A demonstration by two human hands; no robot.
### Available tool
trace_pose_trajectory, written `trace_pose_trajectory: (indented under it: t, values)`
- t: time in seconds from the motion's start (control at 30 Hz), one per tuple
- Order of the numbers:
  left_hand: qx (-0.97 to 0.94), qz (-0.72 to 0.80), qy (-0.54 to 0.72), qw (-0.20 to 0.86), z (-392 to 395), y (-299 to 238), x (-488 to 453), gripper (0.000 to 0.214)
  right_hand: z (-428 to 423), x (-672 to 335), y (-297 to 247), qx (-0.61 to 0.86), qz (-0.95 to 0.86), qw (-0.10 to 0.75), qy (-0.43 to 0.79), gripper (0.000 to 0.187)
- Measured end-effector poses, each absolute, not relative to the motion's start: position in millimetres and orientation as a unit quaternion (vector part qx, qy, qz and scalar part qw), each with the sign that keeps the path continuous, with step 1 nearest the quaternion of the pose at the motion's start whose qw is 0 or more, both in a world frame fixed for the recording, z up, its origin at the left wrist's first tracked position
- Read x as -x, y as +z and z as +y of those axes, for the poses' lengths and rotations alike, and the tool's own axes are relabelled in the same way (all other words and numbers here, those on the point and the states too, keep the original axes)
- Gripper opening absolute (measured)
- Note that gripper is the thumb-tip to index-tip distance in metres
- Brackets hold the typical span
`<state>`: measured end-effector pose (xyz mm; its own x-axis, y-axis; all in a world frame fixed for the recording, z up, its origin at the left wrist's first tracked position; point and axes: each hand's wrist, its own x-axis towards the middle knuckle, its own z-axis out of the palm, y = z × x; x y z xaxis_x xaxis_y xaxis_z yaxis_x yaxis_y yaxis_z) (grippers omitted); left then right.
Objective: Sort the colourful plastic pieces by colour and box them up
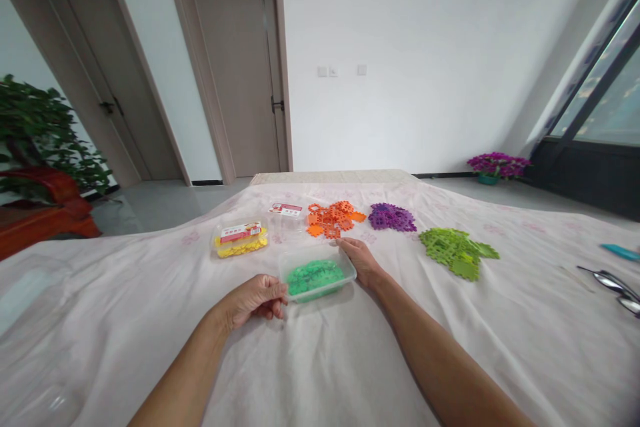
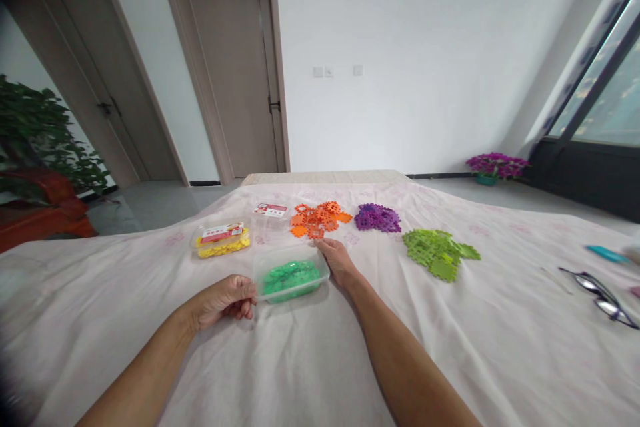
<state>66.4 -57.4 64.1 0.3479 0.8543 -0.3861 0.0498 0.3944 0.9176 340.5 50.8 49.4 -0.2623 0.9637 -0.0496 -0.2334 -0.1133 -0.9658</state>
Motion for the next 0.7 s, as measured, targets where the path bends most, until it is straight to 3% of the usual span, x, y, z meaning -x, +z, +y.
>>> trace_pose_trajectory:
  t: [0.23,0.47,0.7]
  values:
    - [-0.463,0.527,0.332,0.63,-56.5,73.2,-70.0,0.048,50.5,-347.1,52.6,0.392,-0.478,0.462,0.636,0.028]
    - [-0.405,0.58,0.46,0.537,-51.7,69.5,-80.4,0.055,41.1,-358.9,53.1,0.405,-0.48,0.451,0.634,0.025]
    - [-0.403,0.58,0.525,0.476,-53.9,68.2,-92.5,0.055,39.6,-360.5,48.4,0.385,-0.505,0.456,0.624,0.035]
